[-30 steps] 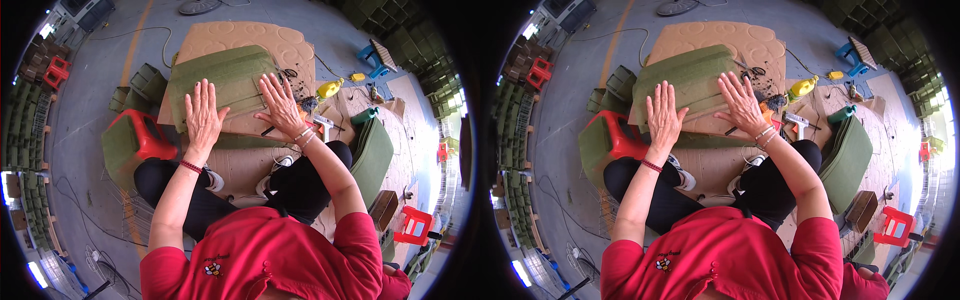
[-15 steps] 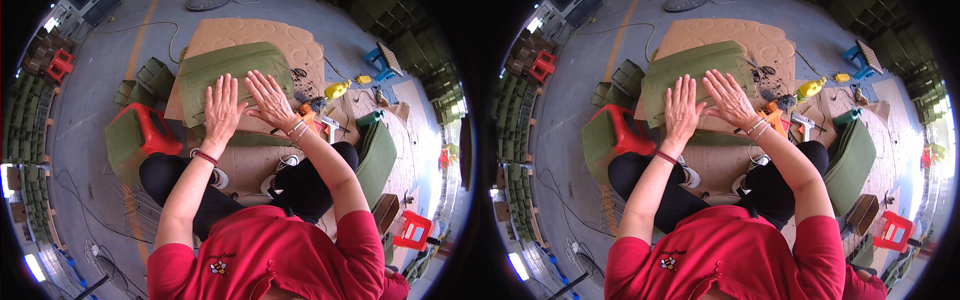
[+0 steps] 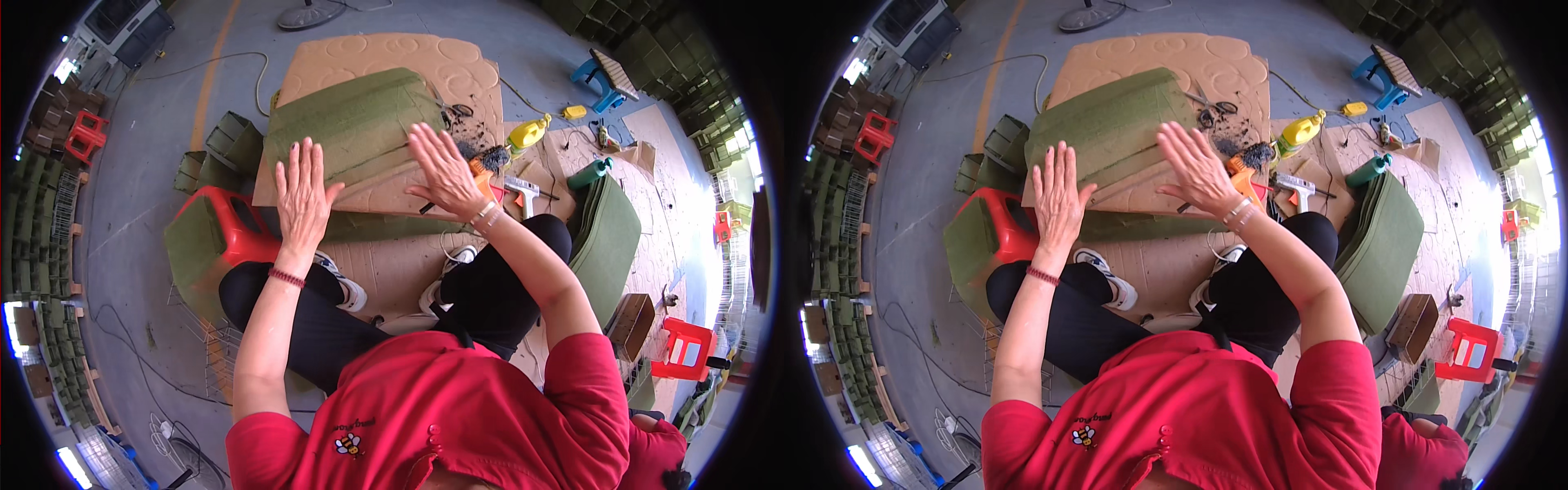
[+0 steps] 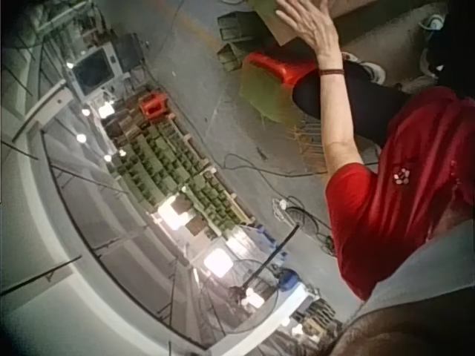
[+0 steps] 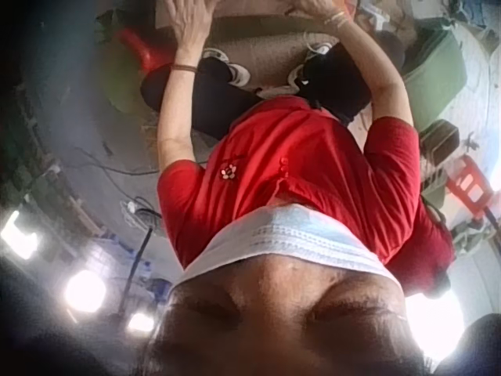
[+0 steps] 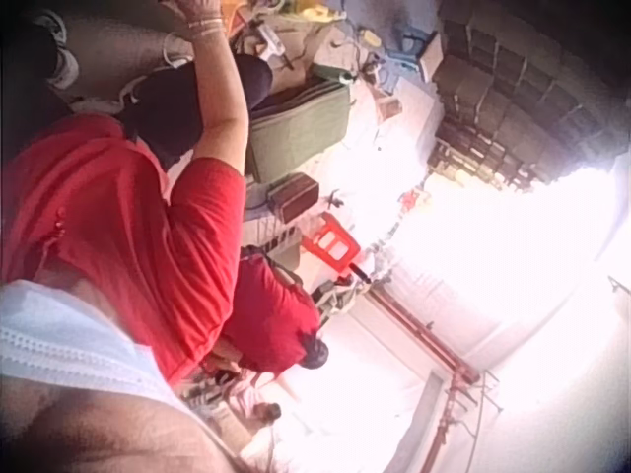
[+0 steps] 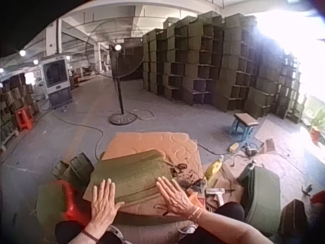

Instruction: Applying hot glue to a metal frame and attaching a green fabric covering.

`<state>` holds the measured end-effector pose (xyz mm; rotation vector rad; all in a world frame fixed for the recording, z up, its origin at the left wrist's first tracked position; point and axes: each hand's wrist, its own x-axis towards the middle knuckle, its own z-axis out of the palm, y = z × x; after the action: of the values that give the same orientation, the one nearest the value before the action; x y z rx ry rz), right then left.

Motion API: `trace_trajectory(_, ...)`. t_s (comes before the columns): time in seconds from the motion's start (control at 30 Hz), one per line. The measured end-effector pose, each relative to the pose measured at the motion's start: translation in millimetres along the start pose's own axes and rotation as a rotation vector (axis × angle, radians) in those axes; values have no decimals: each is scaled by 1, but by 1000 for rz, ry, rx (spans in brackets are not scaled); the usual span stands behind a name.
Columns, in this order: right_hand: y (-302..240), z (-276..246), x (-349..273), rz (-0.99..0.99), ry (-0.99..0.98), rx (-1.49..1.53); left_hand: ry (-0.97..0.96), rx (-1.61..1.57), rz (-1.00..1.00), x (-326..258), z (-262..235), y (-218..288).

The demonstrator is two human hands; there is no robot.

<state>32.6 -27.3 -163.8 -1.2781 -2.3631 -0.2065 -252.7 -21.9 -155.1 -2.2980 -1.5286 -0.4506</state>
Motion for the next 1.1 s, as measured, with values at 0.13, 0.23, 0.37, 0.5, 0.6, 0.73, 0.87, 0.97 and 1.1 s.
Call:
trace_trajectory(0.13, 21, -17, -32, 158, 76, -70, 52, -49, -20, 8, -12, -4)
trace_trajectory(0.23, 6, -22, -21, 102, -21, -105, 95, -111, 27, 29, -12, 15)
trace_trajectory(0.37, -23, -4, 20, -16, 20, -51, 46, -137, 134, 37, 11, 32)
trace_trajectory(0.5, -26, 18, 33, 5, -44, -65, 38, -71, 84, 32, 21, 32)
trace_trajectory(0.6, -26, 28, 39, -35, 9, -51, -14, 11, 53, 30, 15, 29)
trace_trajectory(0.73, -18, 14, 27, -18, -2, -77, 22, -100, 170, 12, 7, 43)
trace_trajectory(0.87, -11, 11, 19, 4, -25, -67, -43, -291, 294, -28, -7, 41)
trace_trajectory(0.97, -10, 8, 19, 20, -42, -96, 77, -214, 113, 8, -25, 21)
trace_trajectory(1.1, -8, 13, 20, 20, -33, -110, 19, -135, 89, 20, -3, -8)
